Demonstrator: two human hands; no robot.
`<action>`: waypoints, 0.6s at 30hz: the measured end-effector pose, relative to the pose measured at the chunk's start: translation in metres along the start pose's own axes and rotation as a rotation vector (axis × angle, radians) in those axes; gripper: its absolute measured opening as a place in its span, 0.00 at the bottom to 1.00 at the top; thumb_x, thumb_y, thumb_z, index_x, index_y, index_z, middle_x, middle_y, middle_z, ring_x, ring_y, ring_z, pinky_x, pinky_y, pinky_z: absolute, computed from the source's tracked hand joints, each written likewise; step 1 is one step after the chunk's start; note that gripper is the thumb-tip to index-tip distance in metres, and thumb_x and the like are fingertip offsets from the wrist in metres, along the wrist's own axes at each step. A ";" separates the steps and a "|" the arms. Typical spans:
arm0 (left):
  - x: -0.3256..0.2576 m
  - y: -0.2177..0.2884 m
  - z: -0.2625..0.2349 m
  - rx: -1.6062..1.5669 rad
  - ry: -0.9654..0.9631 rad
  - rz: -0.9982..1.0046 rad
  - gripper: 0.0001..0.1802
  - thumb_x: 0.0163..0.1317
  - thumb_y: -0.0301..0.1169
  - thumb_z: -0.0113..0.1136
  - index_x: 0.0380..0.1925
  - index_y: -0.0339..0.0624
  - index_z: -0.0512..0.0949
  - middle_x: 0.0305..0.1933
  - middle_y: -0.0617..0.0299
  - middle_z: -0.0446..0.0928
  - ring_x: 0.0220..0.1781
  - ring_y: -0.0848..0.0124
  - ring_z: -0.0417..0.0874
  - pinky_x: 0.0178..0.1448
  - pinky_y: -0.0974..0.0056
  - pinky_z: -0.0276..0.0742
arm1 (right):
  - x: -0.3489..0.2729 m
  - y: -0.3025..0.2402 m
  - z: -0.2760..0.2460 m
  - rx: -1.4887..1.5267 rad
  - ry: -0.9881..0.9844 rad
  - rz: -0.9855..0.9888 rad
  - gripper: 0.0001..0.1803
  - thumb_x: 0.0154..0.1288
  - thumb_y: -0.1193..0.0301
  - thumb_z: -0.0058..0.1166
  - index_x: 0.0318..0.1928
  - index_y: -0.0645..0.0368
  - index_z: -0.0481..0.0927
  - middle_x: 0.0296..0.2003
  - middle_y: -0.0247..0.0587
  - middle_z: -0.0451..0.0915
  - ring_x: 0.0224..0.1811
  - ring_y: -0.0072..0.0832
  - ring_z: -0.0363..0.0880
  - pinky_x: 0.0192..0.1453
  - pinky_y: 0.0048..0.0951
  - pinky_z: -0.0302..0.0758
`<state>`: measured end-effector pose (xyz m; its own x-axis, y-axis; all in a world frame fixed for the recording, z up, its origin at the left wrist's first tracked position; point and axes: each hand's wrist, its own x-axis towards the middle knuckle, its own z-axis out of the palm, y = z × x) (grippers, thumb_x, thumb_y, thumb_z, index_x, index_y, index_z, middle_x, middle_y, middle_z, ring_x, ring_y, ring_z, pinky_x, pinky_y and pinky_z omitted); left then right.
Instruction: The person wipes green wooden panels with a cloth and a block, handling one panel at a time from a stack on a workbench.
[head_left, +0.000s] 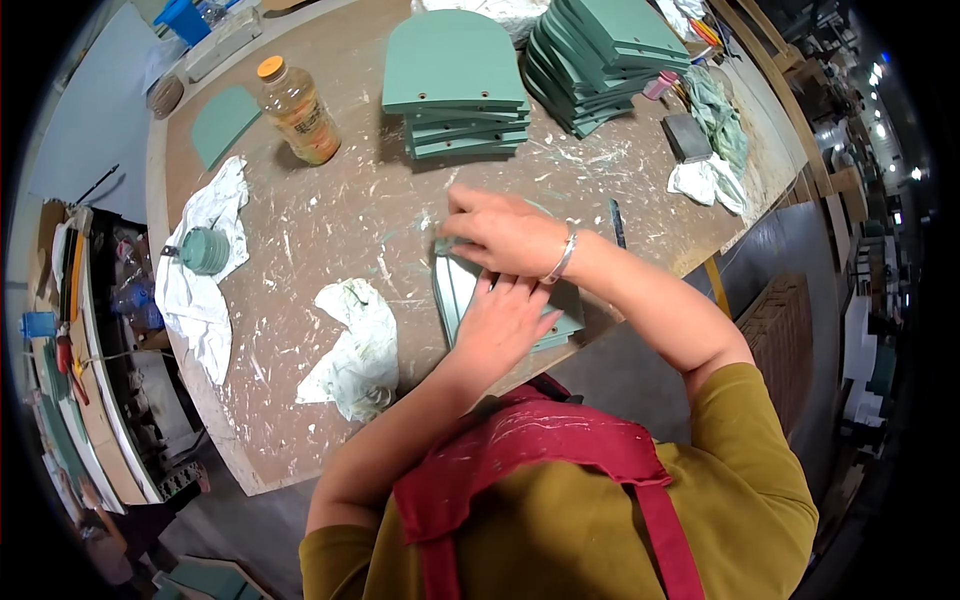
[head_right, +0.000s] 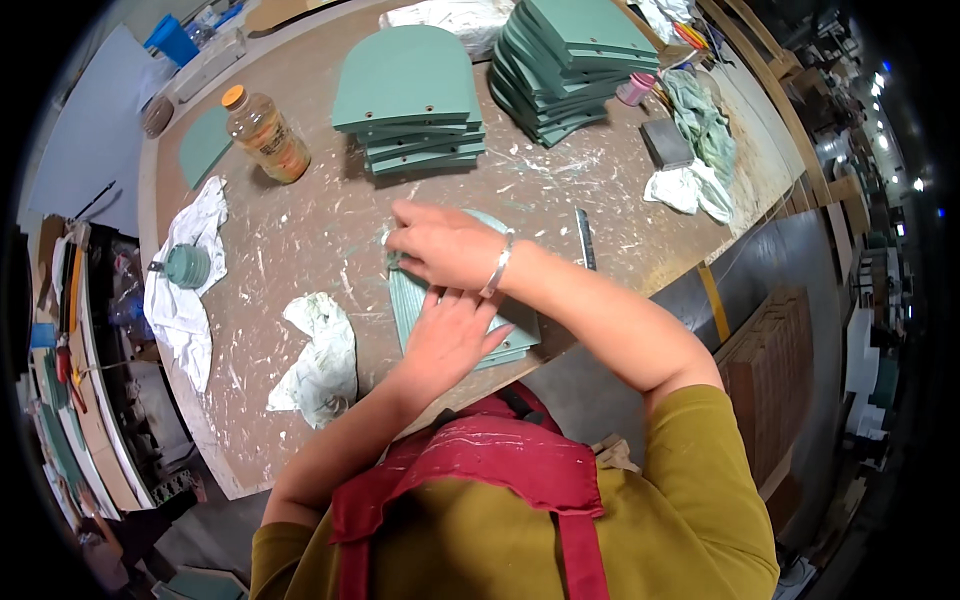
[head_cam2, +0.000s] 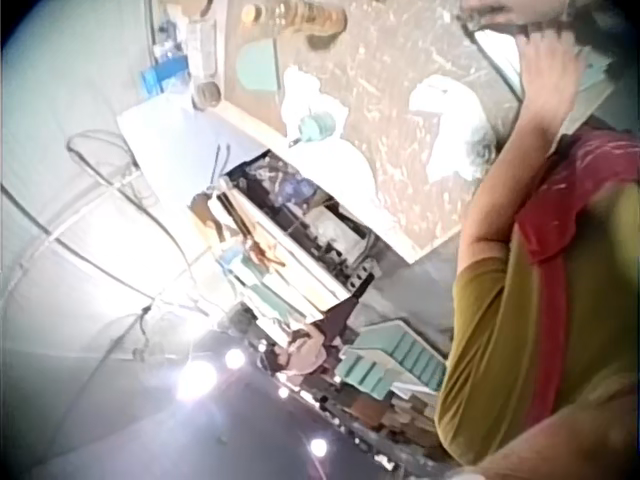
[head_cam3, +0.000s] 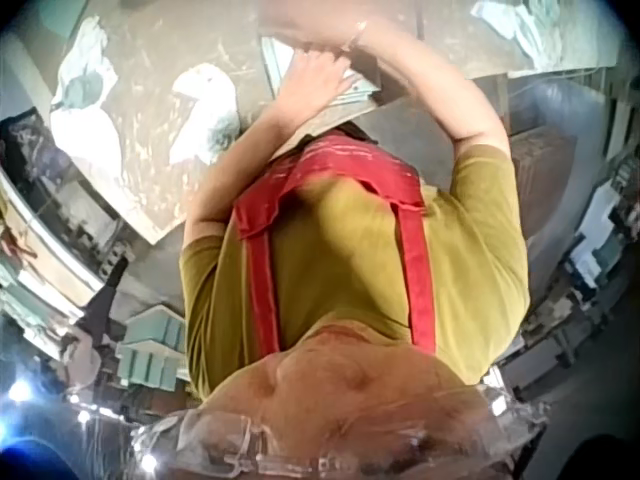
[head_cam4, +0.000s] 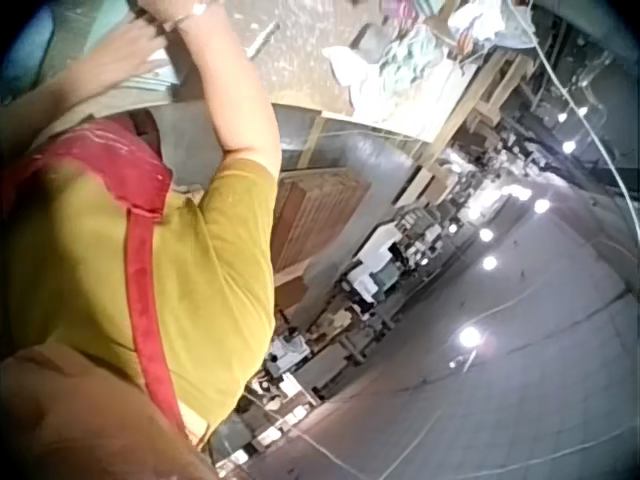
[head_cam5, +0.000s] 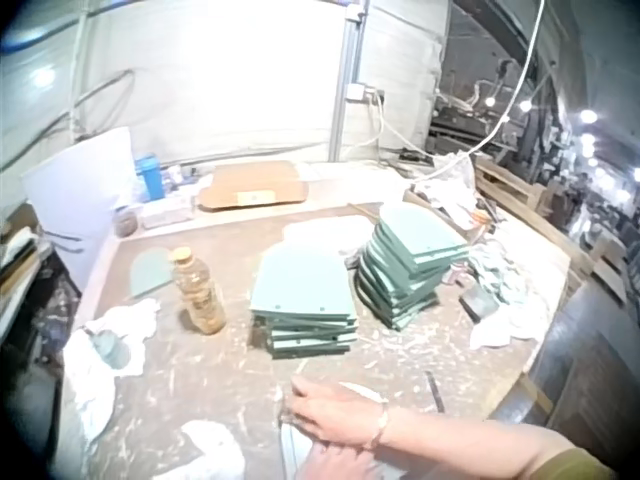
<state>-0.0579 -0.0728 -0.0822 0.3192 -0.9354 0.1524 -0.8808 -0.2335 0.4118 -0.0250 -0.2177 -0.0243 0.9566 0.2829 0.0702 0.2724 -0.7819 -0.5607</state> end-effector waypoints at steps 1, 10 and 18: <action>0.000 0.001 0.002 0.003 0.040 0.007 0.34 0.67 0.47 0.58 0.68 0.41 0.67 0.70 0.51 0.65 0.75 0.54 0.61 0.77 0.44 0.52 | 0.001 0.004 -0.001 -0.014 0.000 0.000 0.12 0.63 0.71 0.60 0.47 0.58 0.82 0.41 0.46 0.73 0.44 0.45 0.77 0.48 0.41 0.76; 0.000 0.004 0.002 0.027 0.016 -0.039 0.36 0.65 0.48 0.59 0.68 0.43 0.66 0.73 0.53 0.61 0.75 0.56 0.60 0.77 0.45 0.53 | 0.014 -0.003 -0.004 -0.128 -0.070 -0.042 0.10 0.59 0.72 0.61 0.42 0.60 0.83 0.39 0.47 0.73 0.44 0.46 0.78 0.46 0.42 0.76; 0.003 0.006 -0.006 -0.003 -0.052 -0.070 0.36 0.65 0.47 0.60 0.68 0.41 0.66 0.71 0.51 0.63 0.76 0.53 0.59 0.76 0.45 0.53 | 0.027 -0.006 -0.001 -0.129 -0.109 -0.023 0.10 0.62 0.68 0.60 0.40 0.59 0.85 0.40 0.48 0.75 0.44 0.46 0.78 0.49 0.44 0.75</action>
<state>-0.0595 -0.0756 -0.0736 0.3614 -0.9292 0.0768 -0.8560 -0.2980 0.4225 -0.0011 -0.2061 -0.0180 0.9350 0.3544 -0.0121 0.3115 -0.8374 -0.4491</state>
